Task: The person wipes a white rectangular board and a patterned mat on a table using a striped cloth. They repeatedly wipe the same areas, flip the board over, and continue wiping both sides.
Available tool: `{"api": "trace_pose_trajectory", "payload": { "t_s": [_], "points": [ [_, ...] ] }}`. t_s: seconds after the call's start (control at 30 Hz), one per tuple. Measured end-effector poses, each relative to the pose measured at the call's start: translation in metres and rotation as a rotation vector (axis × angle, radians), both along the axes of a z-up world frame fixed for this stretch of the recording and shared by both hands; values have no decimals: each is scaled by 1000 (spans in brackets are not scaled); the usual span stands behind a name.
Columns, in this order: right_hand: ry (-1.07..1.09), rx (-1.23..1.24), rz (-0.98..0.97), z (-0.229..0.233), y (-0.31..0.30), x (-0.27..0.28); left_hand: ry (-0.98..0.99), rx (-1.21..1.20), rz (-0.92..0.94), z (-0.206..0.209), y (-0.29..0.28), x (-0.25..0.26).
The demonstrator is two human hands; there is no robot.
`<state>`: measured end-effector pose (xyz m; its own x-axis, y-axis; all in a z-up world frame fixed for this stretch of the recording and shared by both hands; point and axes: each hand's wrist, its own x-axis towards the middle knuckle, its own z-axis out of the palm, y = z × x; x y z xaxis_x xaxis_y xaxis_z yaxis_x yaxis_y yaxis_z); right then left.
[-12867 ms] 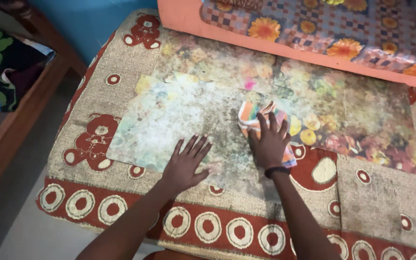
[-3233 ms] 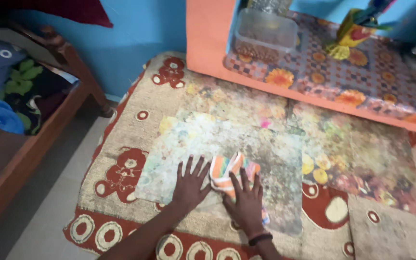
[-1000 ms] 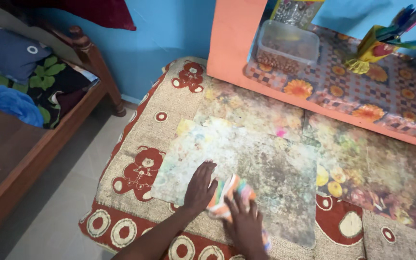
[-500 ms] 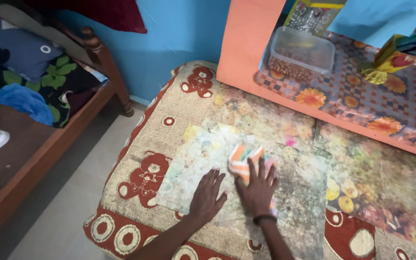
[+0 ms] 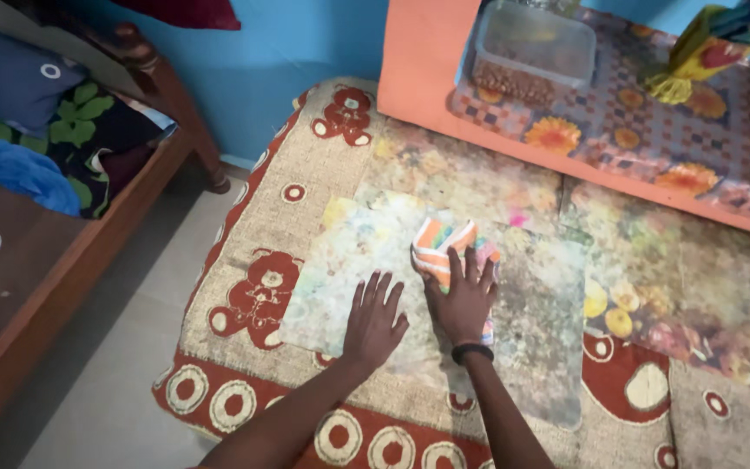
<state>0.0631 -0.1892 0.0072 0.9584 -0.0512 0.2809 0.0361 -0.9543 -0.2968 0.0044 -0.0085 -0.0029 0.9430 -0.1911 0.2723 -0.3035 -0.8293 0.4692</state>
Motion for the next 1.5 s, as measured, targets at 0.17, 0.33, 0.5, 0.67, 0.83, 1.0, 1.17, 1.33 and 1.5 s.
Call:
{"api": "trace_pose_trajectory", "payload": {
  "t_s": [0.17, 0.33, 0.5, 0.67, 0.83, 1.0, 1.17, 1.33, 1.5],
  "points": [
    [30, -7, 28, 14, 2, -62, -12, -114, -26, -11, -2, 0],
    [40, -27, 30, 20, 7, -104, 88, -53, -117, -4, 28, 1],
    [96, -72, 109, 22, 4, -82, 3, 72, -160, 4, 56, 5],
    [95, -59, 187, 15, -6, -25, 49, 72, -113, 4, 60, 1],
    [111, -62, 183, 1, -19, 54, -3, 74, -138, 5, 61, 1],
    [195, -81, 124, 4, -26, 106, 20, 74, -145, 6, 64, 3],
    [102, -78, 79, -1, -21, 77, 46, 45, -183, 7, 66, 0],
    [68, -62, 132, 3, -22, -3, 49, 45, -207, 7, 73, -11],
    [216, -199, 110, 17, 1, -96, 76, 73, -189, 11, 71, -12]
  ]
}}
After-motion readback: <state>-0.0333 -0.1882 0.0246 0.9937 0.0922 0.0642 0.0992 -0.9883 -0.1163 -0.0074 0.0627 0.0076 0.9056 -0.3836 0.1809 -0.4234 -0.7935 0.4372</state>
